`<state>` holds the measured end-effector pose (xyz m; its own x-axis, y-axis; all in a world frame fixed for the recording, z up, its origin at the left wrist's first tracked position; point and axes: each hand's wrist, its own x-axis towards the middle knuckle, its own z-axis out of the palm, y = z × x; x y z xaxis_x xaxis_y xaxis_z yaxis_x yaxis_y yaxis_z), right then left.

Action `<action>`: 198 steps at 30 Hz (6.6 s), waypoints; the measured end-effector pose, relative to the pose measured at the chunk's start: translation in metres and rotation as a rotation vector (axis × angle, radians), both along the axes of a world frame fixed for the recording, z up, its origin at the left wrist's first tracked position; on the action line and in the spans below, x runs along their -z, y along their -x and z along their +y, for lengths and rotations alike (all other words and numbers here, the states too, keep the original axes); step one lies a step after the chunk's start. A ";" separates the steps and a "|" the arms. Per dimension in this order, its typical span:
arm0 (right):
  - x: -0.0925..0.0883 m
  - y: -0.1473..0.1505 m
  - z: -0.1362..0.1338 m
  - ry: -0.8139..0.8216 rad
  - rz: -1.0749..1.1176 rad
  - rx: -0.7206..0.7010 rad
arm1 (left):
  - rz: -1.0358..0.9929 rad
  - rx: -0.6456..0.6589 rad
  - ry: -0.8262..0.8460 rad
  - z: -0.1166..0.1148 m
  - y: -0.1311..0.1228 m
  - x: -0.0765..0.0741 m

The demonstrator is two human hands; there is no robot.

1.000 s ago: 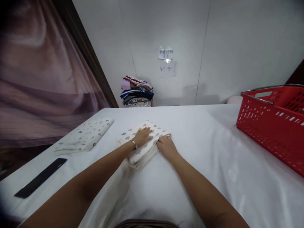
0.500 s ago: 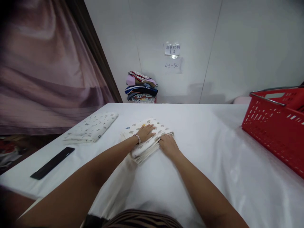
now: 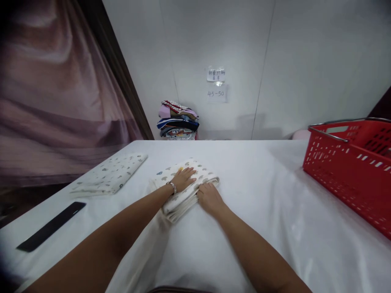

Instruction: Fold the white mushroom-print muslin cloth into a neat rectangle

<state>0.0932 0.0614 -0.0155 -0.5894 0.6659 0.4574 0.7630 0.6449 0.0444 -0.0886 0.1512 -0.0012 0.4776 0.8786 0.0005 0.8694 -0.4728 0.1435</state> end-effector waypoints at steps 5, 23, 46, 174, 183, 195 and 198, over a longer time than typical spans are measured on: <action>0.000 0.000 0.002 0.057 0.009 0.015 | -0.025 -0.037 0.042 0.003 -0.004 -0.006; 0.006 -0.049 0.022 0.032 0.399 0.177 | -0.022 0.052 0.000 -0.010 -0.018 0.001; 0.007 -0.041 0.035 0.059 0.237 0.288 | -0.146 0.001 0.018 -0.022 -0.034 -0.028; 0.008 -0.032 0.013 0.039 0.059 0.112 | 0.010 -0.021 0.013 0.006 -0.011 -0.002; 0.008 -0.032 0.012 0.061 0.051 0.114 | 0.011 0.028 0.040 -0.013 -0.001 -0.016; 0.009 -0.040 0.011 0.017 0.013 0.187 | 0.009 0.065 -0.008 -0.028 0.012 -0.002; 0.011 -0.043 0.013 0.007 0.024 0.174 | -0.011 0.069 -0.004 -0.028 0.013 -0.001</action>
<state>0.1363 0.0746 -0.0262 -0.4535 0.7603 0.4650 0.8642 0.5028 0.0206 -0.1019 0.1229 -0.0007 0.5367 0.8437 0.0090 0.8334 -0.5318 0.1508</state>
